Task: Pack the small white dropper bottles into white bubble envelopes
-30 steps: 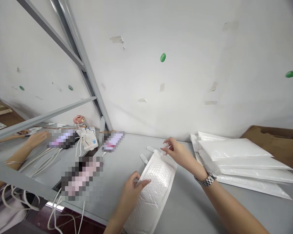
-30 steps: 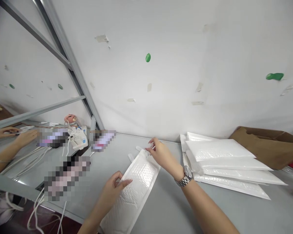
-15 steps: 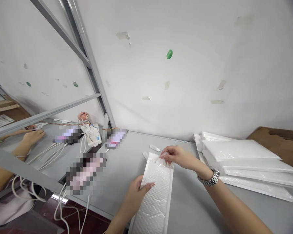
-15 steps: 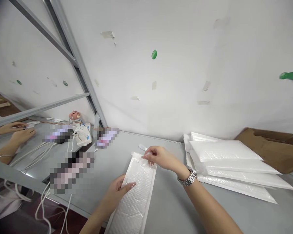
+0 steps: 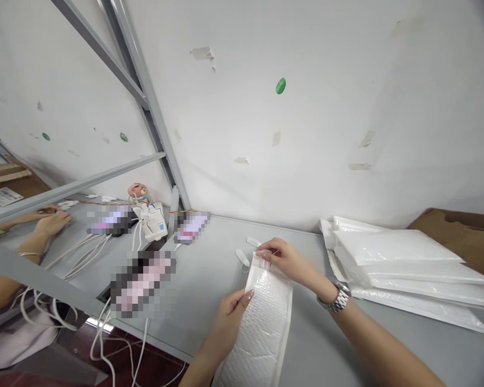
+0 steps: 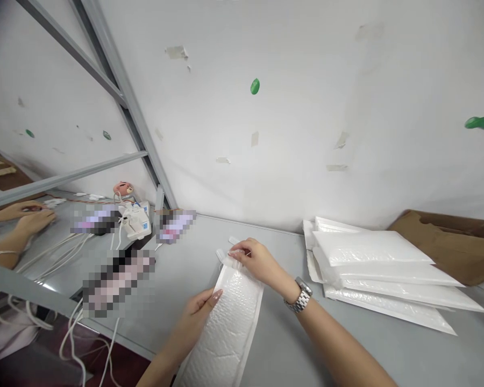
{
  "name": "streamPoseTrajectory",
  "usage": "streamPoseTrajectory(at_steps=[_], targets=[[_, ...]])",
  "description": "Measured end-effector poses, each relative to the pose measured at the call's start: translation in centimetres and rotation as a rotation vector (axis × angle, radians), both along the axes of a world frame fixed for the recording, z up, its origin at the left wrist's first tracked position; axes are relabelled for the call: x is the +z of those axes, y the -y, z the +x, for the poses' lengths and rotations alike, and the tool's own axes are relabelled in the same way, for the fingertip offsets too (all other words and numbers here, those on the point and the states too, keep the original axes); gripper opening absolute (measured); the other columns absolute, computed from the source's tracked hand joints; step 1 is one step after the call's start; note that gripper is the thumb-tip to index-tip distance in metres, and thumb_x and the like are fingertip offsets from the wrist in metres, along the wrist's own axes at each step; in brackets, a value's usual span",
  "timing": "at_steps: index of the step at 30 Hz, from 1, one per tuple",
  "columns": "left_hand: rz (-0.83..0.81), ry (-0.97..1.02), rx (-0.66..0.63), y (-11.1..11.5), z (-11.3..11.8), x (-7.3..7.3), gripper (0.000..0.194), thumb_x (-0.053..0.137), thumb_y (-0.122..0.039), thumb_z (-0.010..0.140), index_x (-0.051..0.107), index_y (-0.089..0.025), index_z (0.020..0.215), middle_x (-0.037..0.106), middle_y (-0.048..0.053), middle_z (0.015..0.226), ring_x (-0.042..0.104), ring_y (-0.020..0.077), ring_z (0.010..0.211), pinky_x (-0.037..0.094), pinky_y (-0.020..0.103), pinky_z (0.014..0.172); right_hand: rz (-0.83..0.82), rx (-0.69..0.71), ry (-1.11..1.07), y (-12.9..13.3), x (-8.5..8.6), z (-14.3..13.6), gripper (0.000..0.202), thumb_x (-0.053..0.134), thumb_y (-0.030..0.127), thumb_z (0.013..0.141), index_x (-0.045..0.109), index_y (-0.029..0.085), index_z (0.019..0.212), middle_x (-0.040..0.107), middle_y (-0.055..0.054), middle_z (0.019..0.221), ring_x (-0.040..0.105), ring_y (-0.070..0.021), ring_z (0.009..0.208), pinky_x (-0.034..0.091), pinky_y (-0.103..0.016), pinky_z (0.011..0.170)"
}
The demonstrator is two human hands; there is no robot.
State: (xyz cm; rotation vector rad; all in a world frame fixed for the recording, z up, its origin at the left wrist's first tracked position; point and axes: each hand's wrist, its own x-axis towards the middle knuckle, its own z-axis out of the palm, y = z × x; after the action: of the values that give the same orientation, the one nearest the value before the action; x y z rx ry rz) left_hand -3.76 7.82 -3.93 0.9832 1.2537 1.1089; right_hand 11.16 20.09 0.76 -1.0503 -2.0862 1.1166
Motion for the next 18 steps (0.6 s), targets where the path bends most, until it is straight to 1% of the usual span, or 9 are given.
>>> streamPoseTrajectory(at_steps=[2, 4, 6, 8, 10, 12, 14, 16, 18], targets=[[-0.009, 0.011, 0.044, -0.1, 0.0, -0.3, 0.047, 0.053, -0.057, 0.075, 0.069, -0.014, 0.087, 0.056, -0.001, 0.062, 0.051, 0.0167, 0.066, 0.039, 0.026, 0.061, -0.063, -0.06, -0.099, 0.4, -0.8, -0.9, 0.029, 0.058, 0.042, 0.077, 0.06, 0.019, 0.095, 0.06, -0.002, 0.078, 0.055, -0.0147, 0.07, 0.043, -0.028, 0.065], [-0.014, 0.046, 0.096, -0.1, -0.1, -0.5, 0.048, 0.054, -0.057, 0.074, 0.069, -0.014, 0.089, 0.058, 0.0, 0.064, 0.053, 0.0176, 0.067, 0.041, 0.026, 0.062, -0.123, -0.1, -0.148, 1.0, -1.3, -1.6, 0.03, 0.062, 0.045, 0.074, 0.055, 0.019, 0.088, 0.057, 0.001, 0.07, 0.053, -0.0135, 0.064, 0.042, -0.026, 0.059], [-0.013, 0.09, 0.145, -0.1, -0.1, -0.6, 0.048, 0.055, -0.058, 0.073, 0.069, -0.015, 0.091, 0.061, 0.0, 0.066, 0.054, 0.0179, 0.067, 0.042, 0.027, 0.063, -0.119, -0.111, -0.13, 1.5, -1.5, -2.0, 0.029, 0.062, 0.046, 0.074, 0.052, 0.019, 0.076, 0.055, 0.002, 0.065, 0.049, -0.0122, 0.06, 0.039, -0.024, 0.055], [-0.009, 0.115, 0.188, 0.0, -0.2, -0.5, 0.048, 0.057, -0.058, 0.072, 0.069, -0.015, 0.091, 0.062, 0.001, 0.067, 0.055, 0.0182, 0.067, 0.044, 0.028, 0.064, -0.065, -0.094, -0.082, 1.9, -1.4, -2.2, 0.031, 0.058, 0.048, 0.077, 0.051, 0.019, 0.069, 0.052, 0.003, 0.063, 0.046, -0.0118, 0.059, 0.037, -0.024, 0.055], [-0.013, 0.115, 0.219, 0.1, -0.2, -0.4, 0.049, 0.057, -0.059, 0.071, 0.069, -0.015, 0.089, 0.062, 0.002, 0.067, 0.055, 0.0186, 0.067, 0.044, 0.028, 0.064, 0.012, -0.035, -0.051, 2.3, -1.1, -2.3, 0.037, 0.051, 0.05, 0.082, 0.048, 0.019, 0.062, 0.049, 0.002, 0.064, 0.045, -0.0121, 0.062, 0.037, -0.025, 0.058], [-0.016, 0.101, 0.235, 0.2, -0.4, -0.4, 0.05, 0.057, -0.06, 0.07, 0.069, -0.015, 0.087, 0.061, 0.001, 0.064, 0.054, 0.0181, 0.066, 0.044, 0.028, 0.065, 0.05, 0.07, -0.02, 2.7, -0.8, -2.2, 0.044, 0.045, 0.052, 0.085, 0.042, 0.019, 0.056, 0.045, 0.002, 0.064, 0.042, -0.0113, 0.062, 0.036, -0.024, 0.058], [-0.017, 0.084, 0.221, 0.4, -0.5, -0.4, 0.048, 0.058, -0.06, 0.07, 0.069, -0.015, 0.083, 0.057, -0.001, 0.06, 0.052, 0.0165, 0.063, 0.043, 0.028, 0.065, -0.021, 0.202, 0.037, 3.0, -0.7, -2.0, 0.048, 0.043, 0.055, 0.084, 0.035, 0.019, 0.053, 0.036, 0.004, 0.06, 0.034, -0.009, 0.055, 0.03, -0.023, 0.051], [-0.014, 0.079, 0.183, 0.6, -0.7, -0.4, 0.046, 0.058, -0.059, 0.07, 0.068, -0.014, 0.076, 0.053, -0.003, 0.056, 0.049, 0.0146, 0.06, 0.042, 0.027, 0.065, -0.131, 0.301, 0.119, 3.0, -0.6, -2.0, 0.05, 0.044, 0.059, 0.082, 0.032, 0.019, 0.053, 0.027, 0.006, 0.055, 0.025, -0.0074, 0.049, 0.022, -0.023, 0.045], [-0.014, 0.07, 0.169, 0.8, -1.0, -0.4, 0.045, 0.058, -0.058, 0.071, 0.067, -0.014, 0.071, 0.05, -0.003, 0.055, 0.048, 0.0134, 0.058, 0.041, 0.026, 0.063, -0.126, 0.33, 0.159, 2.5, -0.6, -2.1, 0.05, 0.043, 0.06, 0.082, 0.037, 0.019, 0.053, 0.029, 0.006, 0.053, 0.025, -0.0072, 0.048, 0.022, -0.022, 0.044]])
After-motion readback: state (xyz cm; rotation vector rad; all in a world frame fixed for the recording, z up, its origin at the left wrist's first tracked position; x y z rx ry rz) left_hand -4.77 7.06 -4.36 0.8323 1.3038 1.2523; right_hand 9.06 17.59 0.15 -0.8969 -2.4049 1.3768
